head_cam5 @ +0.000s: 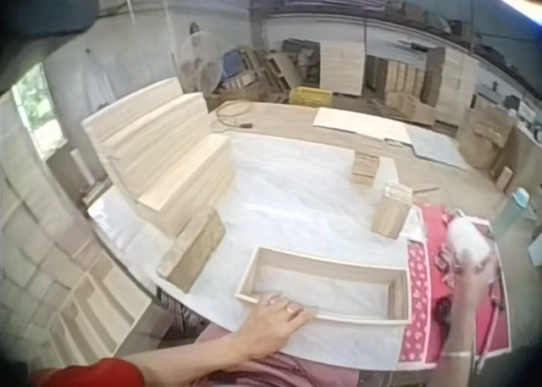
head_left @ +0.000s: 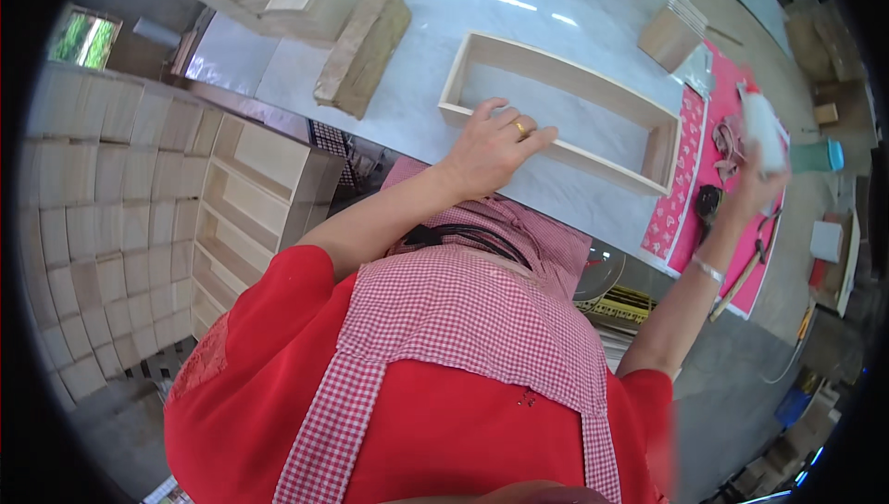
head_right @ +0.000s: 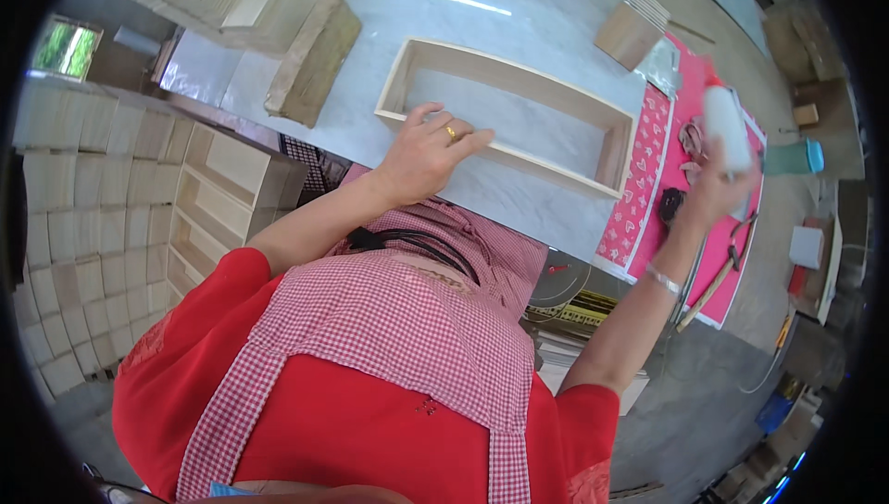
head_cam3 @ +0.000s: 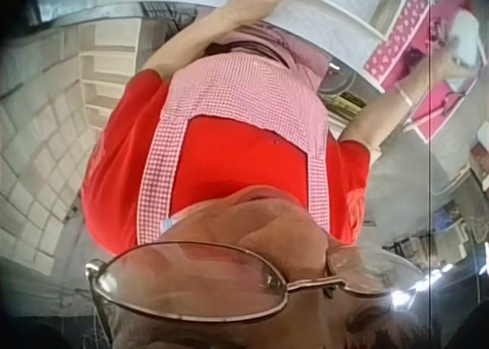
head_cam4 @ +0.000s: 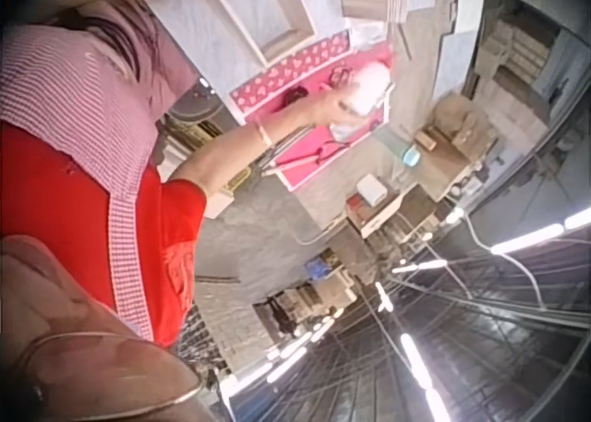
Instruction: Assembling wooden boxes by applying wood glue and using a pneumatic nail gun to secure the pieces.
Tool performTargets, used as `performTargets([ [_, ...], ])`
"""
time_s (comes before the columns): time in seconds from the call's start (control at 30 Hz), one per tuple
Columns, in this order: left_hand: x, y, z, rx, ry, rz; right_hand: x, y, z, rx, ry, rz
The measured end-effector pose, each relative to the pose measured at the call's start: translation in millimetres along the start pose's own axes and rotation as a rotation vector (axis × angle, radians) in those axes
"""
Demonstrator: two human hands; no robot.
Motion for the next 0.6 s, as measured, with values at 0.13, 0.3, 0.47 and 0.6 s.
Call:
performTargets([
  [0.13,9,1,6,0.138,-0.053,-0.024,-58,37,22,0.034,0.033,-0.368],
  [0.3,28,-20,19,0.221,-0.211,-0.038,-101,-19,89,-0.294,0.099,-0.218],
  [0.47,18,-38,28,0.156,-0.248,-0.079,-159,-77,147,-0.626,0.058,-0.346],
  [0.6,14,-46,30,0.142,-0.287,-0.083,-190,-96,165,-0.690,0.193,-0.189],
])
Point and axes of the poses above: each hand's wrist, its own z-axis away from the middle knuckle, its own y-axis out of the back of the hand, x = y × z, the point moved 6 cm from there along -z, towards the middle knuckle, and after that the axes turned 12 degrees about z, right-handed, at the moved point
